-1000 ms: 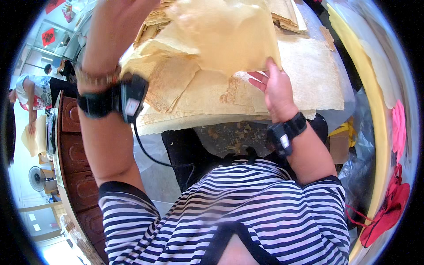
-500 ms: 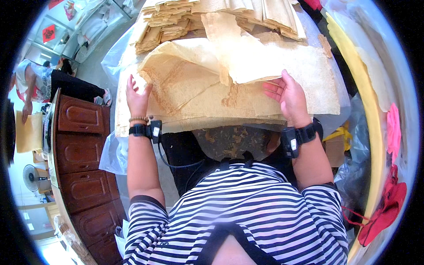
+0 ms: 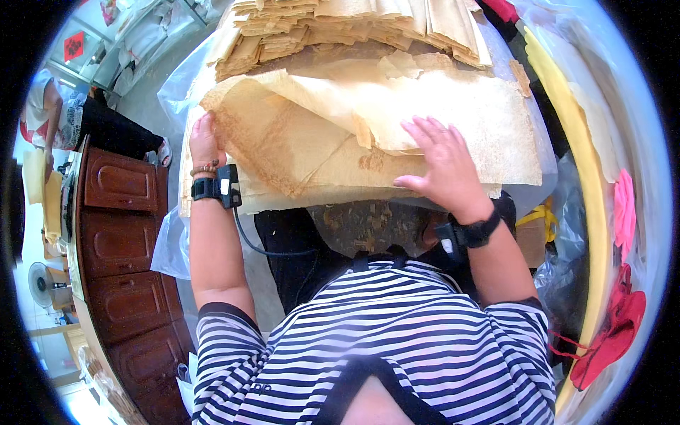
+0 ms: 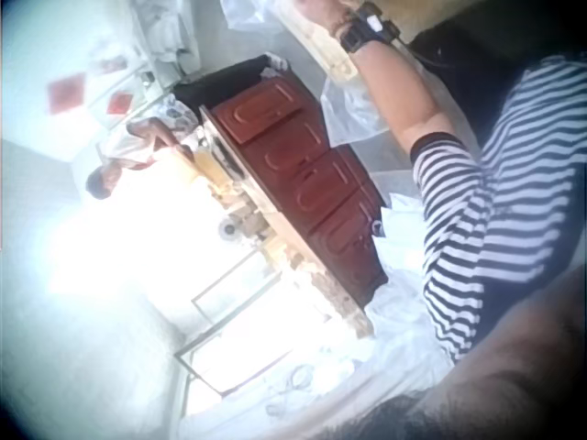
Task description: The person peels thin, light-colored sheets from a large stack, inspects them, and places them onto another surface or stack by hand.
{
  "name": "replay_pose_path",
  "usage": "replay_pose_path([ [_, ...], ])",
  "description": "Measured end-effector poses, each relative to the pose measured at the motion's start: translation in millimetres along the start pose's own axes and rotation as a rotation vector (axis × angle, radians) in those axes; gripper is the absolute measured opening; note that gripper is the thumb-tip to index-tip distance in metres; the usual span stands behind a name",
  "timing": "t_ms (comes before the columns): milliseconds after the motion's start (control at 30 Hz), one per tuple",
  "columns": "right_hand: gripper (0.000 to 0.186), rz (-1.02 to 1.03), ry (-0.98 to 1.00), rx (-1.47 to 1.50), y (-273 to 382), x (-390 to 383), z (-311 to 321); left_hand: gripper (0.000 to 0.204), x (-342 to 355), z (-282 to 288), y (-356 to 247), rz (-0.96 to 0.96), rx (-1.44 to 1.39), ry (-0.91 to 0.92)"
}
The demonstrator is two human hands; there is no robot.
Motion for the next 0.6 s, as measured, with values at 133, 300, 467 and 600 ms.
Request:
replay_pose_path([
  [133, 0.060, -0.134, -0.107, 0.034, -22.1, 11.7, -33.4, 0.027, -42.0, 10.4, 14.0, 0.289, -0.060, 0.008],
  [300, 0.036, -0.084, -0.108, 0.272, -25.5, 21.0, -28.8, 0.030, -128.3, 14.5, 9.8, 0.287, -0.083, 0.007],
  [467, 0.027, -0.130, 0.069, 0.641, -48.9, 23.3, -34.6, 0.032, -115.5, 13.9, -15.0, 0.162, 0.037, 0.037],
  [600, 0.032, -0.487, -0.012, 1.043, -73.2, 4.3, -37.6, 0.037, -72.9, 3.0, -57.9, 0.178, 0.166, 0.200],
])
Point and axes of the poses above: each hand's wrist, its own x-axis towards the middle knuckle, its own z-axis out of the back of the hand, y = z × x, the point moved 7 cm from there along x, towards the middle knuckle, and after that the axes turned 13 degrees about -x, right-handed, at the moved point
